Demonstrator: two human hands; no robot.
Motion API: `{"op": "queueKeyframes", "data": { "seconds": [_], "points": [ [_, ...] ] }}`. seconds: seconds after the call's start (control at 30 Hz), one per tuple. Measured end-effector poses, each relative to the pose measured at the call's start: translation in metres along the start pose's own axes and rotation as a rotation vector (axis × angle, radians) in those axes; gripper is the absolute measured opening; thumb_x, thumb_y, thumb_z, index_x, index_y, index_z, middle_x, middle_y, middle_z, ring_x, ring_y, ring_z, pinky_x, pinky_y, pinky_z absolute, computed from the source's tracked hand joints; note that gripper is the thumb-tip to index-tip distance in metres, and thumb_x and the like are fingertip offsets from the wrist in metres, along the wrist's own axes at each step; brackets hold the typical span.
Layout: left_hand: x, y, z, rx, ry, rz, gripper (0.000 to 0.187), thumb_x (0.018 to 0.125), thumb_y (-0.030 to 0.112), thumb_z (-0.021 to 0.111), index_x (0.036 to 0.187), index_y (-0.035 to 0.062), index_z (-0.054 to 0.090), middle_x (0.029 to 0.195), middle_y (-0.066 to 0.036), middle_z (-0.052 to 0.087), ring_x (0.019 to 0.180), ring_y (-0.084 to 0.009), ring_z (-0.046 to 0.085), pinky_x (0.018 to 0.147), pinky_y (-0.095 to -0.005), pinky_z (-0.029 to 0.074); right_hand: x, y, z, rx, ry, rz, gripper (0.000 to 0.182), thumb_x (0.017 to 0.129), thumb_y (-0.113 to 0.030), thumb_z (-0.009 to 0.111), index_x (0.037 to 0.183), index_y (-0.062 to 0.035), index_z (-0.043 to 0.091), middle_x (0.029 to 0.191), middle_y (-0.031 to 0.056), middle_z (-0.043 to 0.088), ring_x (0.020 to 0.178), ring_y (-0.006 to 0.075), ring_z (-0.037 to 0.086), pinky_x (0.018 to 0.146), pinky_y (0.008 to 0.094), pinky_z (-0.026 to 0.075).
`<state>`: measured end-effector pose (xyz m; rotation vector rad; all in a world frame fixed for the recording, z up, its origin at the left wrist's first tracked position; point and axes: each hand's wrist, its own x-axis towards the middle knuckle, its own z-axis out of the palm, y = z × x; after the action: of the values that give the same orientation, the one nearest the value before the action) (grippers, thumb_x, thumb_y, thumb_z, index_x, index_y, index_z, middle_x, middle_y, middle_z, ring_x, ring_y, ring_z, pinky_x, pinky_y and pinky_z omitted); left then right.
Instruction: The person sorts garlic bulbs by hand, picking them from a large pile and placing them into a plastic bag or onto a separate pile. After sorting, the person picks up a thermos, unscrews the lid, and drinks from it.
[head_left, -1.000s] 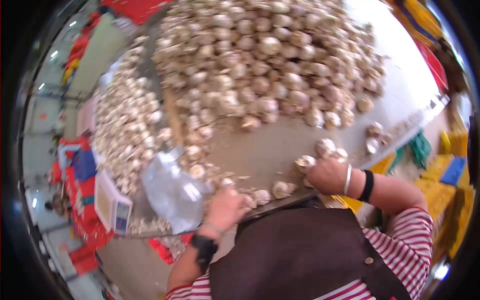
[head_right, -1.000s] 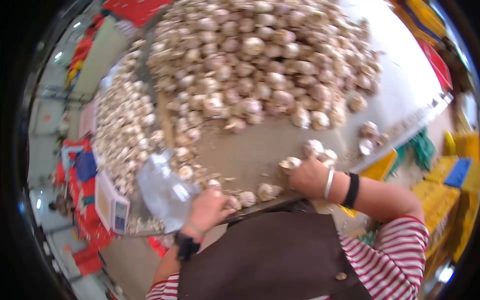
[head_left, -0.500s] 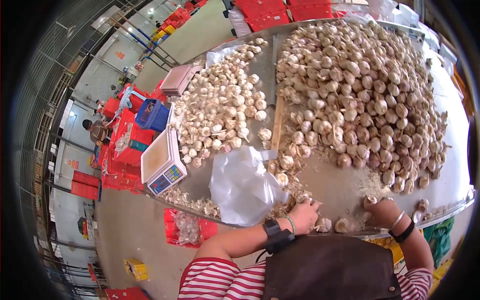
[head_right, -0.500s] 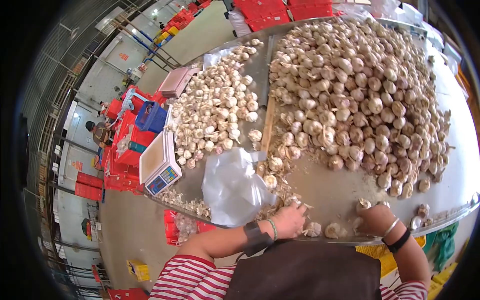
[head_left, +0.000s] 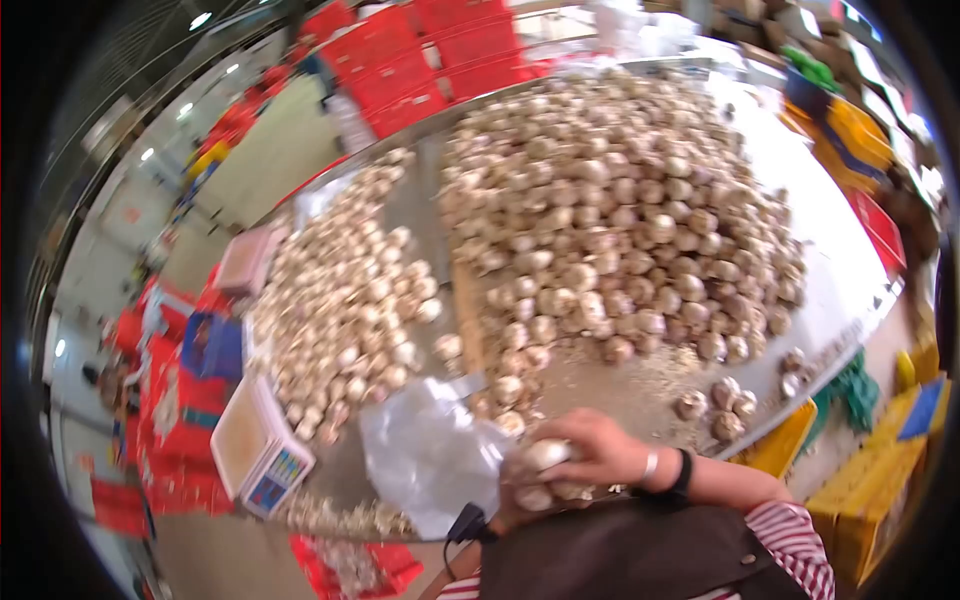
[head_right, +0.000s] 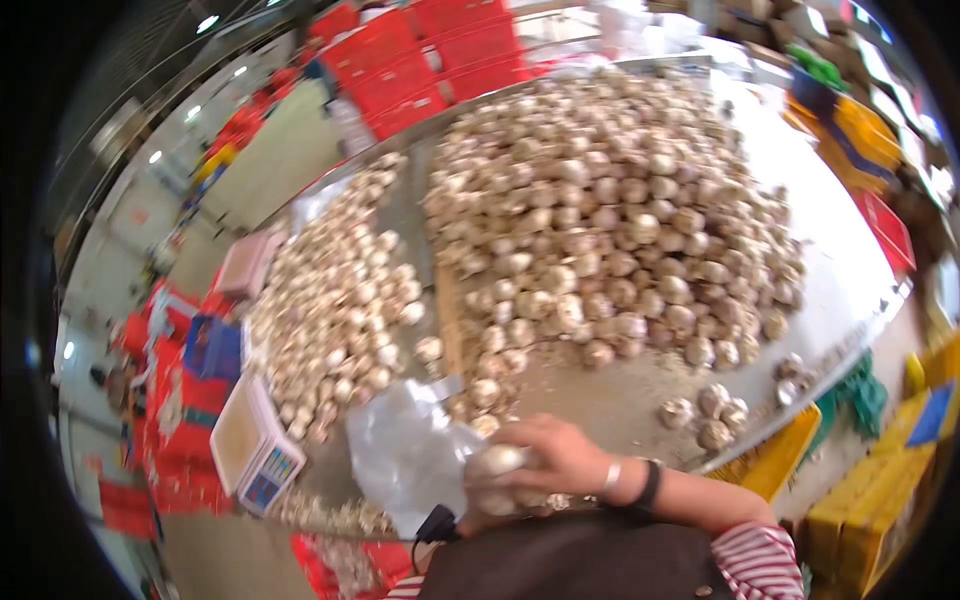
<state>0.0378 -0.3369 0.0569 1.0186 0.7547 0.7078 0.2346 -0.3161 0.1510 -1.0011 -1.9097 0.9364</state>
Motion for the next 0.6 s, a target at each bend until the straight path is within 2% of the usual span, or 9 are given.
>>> {"op": "queueKeyframes", "data": {
  "seconds": [0.03, 0.13, 0.3, 0.33, 0.37, 0.4, 0.5, 0.57, 0.6],
  "points": [
    [0.004, 0.0, -0.004, 0.099, 0.063, 0.337, 0.065, 0.074, 0.044, 0.082, 0.122, 0.0092, 0.057, 0.12, -0.007, 0.06, 0.113, -0.0249, 0.058, 0.098, -0.0396, 0.049, 0.01, 0.0, 0.007, -0.052, -0.075, 0.03, 0.047, 0.08, -0.035, 0.076, 0.117, -0.0107, 0.061, 0.111, 0.0117, 0.064, 0.101, 0.0336, 0.058, 0.088, 0.0421, 0.046],
    [-0.001, 0.009, -0.033, -0.406, 0.168, 0.134, 0.061, 0.079, 0.048, 0.073, 0.123, 0.0088, 0.056, 0.122, -0.007, 0.059, 0.116, -0.0265, 0.056, 0.101, -0.0424, 0.046, 0.038, 0.008, 0.026, -0.12, -0.123, -0.056, 0.053, 0.081, -0.042, 0.072, 0.121, -0.0095, 0.059, 0.125, 0.0175, 0.055, 0.111, 0.0383, 0.054, 0.094, 0.0463, 0.044],
    [0.015, 0.014, -0.083, -0.943, 0.398, 0.209, 0.059, 0.088, 0.055, 0.059, 0.124, 0.0081, 0.055, 0.125, -0.009, 0.058, 0.122, -0.0293, 0.051, 0.105, -0.0472, 0.041, 0.079, 0.026, 0.047, 0.064, -0.122, -0.072, 0.073, 0.085, -0.044, 0.068, 0.141, -0.0064, 0.04, 0.147, 0.0286, 0.03, 0.132, 0.0453, 0.036, 0.108, 0.0459, 0.036],
    [0.025, -0.012, -0.119, -0.989, 0.427, 0.248, 0.063, 0.094, 0.06, 0.04, 0.126, 0.0077, 0.052, 0.129, -0.011, 0.055, 0.125, -0.0321, 0.047, 0.107, -0.0506, 0.038, 0.085, 0.029, 0.048, 0.077, -0.1, -0.046, 0.072, 0.086, -0.045, 0.067, 0.141, -0.0065, 0.04, 0.146, 0.0281, 0.031, 0.132, 0.0449, 0.037, 0.108, 0.0457, 0.036],
    [0.03, 0.018, -0.11, -0.717, 0.311, 0.372, 0.053, 0.092, 0.051, 0.051, 0.127, 0.0113, 0.052, 0.131, -0.011, 0.053, 0.126, -0.0309, 0.047, 0.105, -0.0486, 0.04, 0.089, 0.033, 0.047, 0.093, -0.08, -0.02, 0.071, 0.087, -0.046, 0.066, 0.141, -0.0066, 0.04, 0.146, 0.0277, 0.032, 0.132, 0.0446, 0.038, 0.109, 0.0455, 0.036],
    [0.04, 0.023, -0.12, -0.724, 0.306, 0.367, 0.053, 0.092, 0.051, 0.051, 0.127, 0.0113, 0.052, 0.131, -0.011, 0.053, 0.126, -0.0309, 0.047, 0.105, -0.0486, 0.04, 0.09, 0.039, 0.046, 0.087, -0.078, -0.013, 0.071, 0.087, -0.046, 0.066, 0.141, -0.0066, 0.04, 0.146, 0.0277, 0.032, 0.132, 0.0446, 0.038, 0.109, 0.0455, 0.036],
    [0.06, 0.05, -0.178, -1.458, -0.367, 0.468, 0.073, 0.089, 0.032, 0.064, 0.15, 0.0128, 0.028, 0.149, -0.014, 0.032, 0.139, -0.0321, 0.031, 0.11, -0.0565, 0.033, 0.087, 0.06, 0.038, 0.138, -0.066, 0.046, 0.069, 0.09, -0.045, 0.063, 0.142, -0.0072, 0.039, 0.144, 0.0254, 0.036, 0.13, 0.0419, 0.042, 0.107, 0.0453, 0.038],
    [0.066, 0.076, -0.221, -1.304, -0.154, 0.592, 0.075, 0.09, 0.029, 0.063, 0.151, 0.0108, 0.024, 0.149, -0.015, 0.034, 0.138, -0.0348, 0.033, 0.111, -0.0623, 0.03, 0.078, 0.068, 0.018, 0.143, -0.111, 0.121, 0.065, 0.091, -0.042, 0.061, 0.141, -0.0067, 0.04, 0.142, 0.0225, 0.04, 0.125, 0.0393, 0.047, 0.104, 0.0445, 0.041],
    [0.069, 0.101, -0.229, -1.155, -0.035, 0.687, 0.064, 0.092, 0.03, 0.058, 0.147, 0.0096, 0.033, 0.144, -0.014, 0.04, 0.135, -0.0342, 0.036, 0.11, -0.0632, 0.031, 0.071, 0.068, 0.008, 0.027, -0.079, 0.11, 0.061, 0.092, -0.04, 0.06, 0.14, -0.0057, 0.041, 0.14, 0.0213, 0.042, 0.122, 0.0377, 0.05, 0.102, 0.044, 0.044]
  ]
}}
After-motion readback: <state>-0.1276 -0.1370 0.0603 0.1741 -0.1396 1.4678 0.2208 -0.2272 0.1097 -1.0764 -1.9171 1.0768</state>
